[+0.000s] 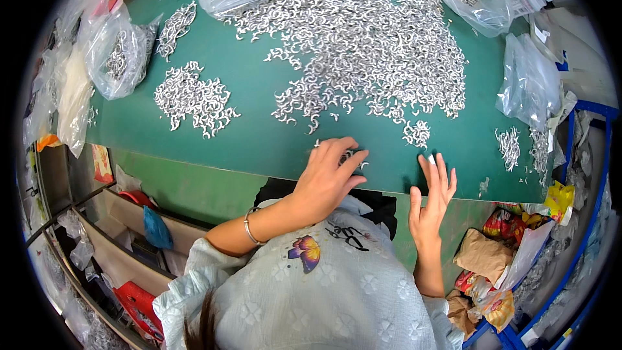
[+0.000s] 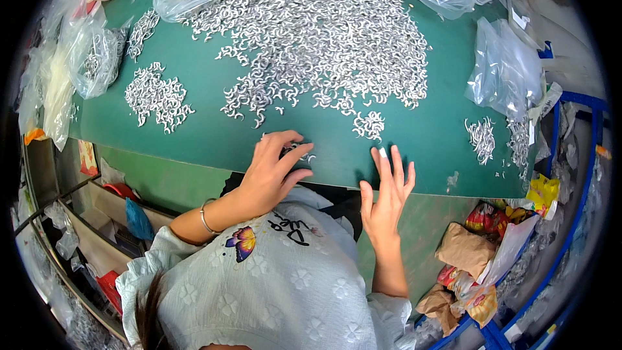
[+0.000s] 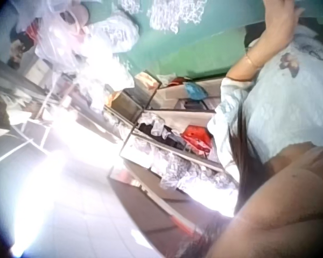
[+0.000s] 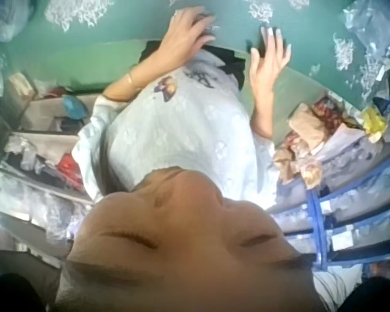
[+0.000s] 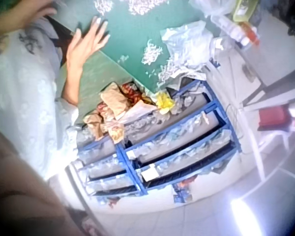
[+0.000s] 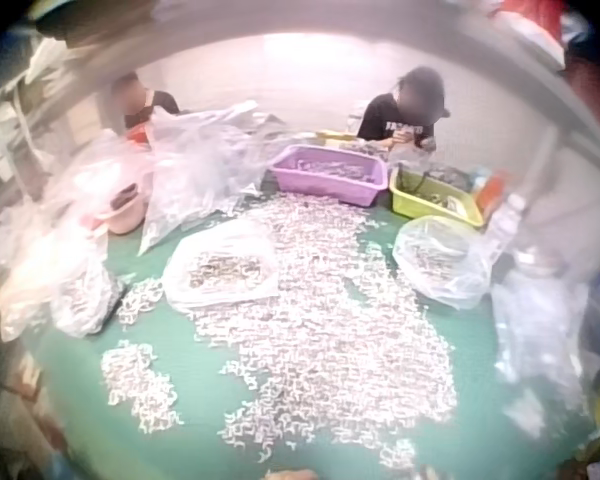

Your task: The person sorts small metal crescent-shaped components on a green workbench by hand, arranging them into small piles and then placing them into transparent plastic bags.

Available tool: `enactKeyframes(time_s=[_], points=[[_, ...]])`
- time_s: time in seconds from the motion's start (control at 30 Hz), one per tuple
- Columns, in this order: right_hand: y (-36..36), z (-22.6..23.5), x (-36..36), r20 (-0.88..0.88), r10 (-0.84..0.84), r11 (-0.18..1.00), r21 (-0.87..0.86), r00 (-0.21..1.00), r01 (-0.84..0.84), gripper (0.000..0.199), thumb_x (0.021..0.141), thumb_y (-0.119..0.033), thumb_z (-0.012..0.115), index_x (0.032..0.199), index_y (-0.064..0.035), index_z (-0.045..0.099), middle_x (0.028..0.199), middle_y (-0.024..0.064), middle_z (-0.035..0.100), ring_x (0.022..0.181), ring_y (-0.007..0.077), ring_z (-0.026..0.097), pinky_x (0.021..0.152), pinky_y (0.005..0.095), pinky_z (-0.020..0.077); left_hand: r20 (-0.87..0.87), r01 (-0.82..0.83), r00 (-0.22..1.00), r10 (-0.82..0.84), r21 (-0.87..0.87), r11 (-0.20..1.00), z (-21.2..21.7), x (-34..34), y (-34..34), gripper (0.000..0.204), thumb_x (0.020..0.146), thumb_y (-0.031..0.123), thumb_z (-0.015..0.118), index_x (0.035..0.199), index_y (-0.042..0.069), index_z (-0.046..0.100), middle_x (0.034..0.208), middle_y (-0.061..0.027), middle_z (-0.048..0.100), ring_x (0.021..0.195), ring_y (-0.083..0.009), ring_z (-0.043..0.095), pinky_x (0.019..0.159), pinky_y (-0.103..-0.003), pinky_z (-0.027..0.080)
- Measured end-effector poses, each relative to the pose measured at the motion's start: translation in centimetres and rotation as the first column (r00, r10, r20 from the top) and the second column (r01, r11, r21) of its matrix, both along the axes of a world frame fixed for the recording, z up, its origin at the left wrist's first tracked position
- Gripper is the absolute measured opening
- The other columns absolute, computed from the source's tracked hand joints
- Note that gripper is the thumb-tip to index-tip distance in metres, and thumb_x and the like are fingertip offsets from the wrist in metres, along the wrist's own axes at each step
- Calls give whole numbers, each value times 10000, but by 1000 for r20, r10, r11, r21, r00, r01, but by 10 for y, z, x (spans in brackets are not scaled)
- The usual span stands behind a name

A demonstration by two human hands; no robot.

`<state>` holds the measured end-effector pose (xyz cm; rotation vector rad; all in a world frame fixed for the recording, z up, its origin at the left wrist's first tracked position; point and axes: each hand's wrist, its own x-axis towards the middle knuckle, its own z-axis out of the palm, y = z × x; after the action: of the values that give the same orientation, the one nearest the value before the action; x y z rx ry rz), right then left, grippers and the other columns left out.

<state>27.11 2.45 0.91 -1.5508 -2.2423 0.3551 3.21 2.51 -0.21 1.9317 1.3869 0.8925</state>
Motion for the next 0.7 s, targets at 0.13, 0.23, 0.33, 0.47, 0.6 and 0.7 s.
enactKeyframes(time_s=[0.13, 0.23, 0.33, 0.47, 0.6, 0.7], points=[[6, 6, -9, -52, 40, 999, -5, 998, -41, 569, 942, -279, 561, 1403, 2, 380, 1394, 113, 517, 1390, 359, 336, 1118, 582, 158, -184, 33, 983, -7, 138, 990, 6, 8, 5, 384, 746, 140, 755, 1109, 94, 639, 1231, -94, 522, 1049, -274, 513, 902, -432, 344], [4, 1, -17, 32, 157, 979, -137, 987, -151, 668, 904, -341, 581, 1426, 6, 350, 1423, 112, 480, 1405, 353, 309, 1121, 611, 117, -216, 49, 976, -10, 173, 984, -5, 10, 8, 326, 742, 126, 752, 1054, 101, 660, 1202, -83, 552, 1049, -277, 526, 908, -440, 327], [6, -6, 3, 21, 19, 999, -41, 1000, -18, 662, 928, -344, 552, 1433, 22, 330, 1417, 124, 489, 1414, 357, 296, 1124, 607, 98, -163, -18, 985, 51, 197, 980, -4, -7, 9, 274, 730, 58, 744, 993, 77, 669, 1134, -86, 586, 1070, -281, 533, 897, -437, 334], [26, -3, -13, -19, -11, 1000, 24, 1000, 12, 664, 939, -311, 547, 1447, 38, 298, 1451, 177, 434, 1408, 387, 294, 1123, 594, 128, -186, -26, 981, 59, 178, 984, -8, -14, 6, 270, 741, 21, 721, 1002, 61, 666, 1146, -93, 583, 1085, -287, 534, 908, -446, 348], [26, -4, -45, -42, 65, 993, -97, 997, -69, 746, 838, -197, 669, 1444, 39, 303, 1497, 189, 351, 1425, 390, 251, 1126, 600, 143, -191, 37, 982, -11, 133, 990, -1, -8, 7, 290, 752, 53, 719, 1037, 78, 675, 1198, -86, 584, 1120, -285, 534, 980, -487, 326], [17, 7, -44, -94, 181, 966, -171, 979, -195, 736, 826, -191, 678, 1429, 41, 325, 1494, 181, 362, 1420, 391, 263, 1118, 606, 150, -323, 175, 940, -112, 173, 969, 2, -8, 8, 296, 754, 79, 725, 1047, 91, 684, 1222, -78, 587, 1142, -280, 533, 1026, -520, 297]])
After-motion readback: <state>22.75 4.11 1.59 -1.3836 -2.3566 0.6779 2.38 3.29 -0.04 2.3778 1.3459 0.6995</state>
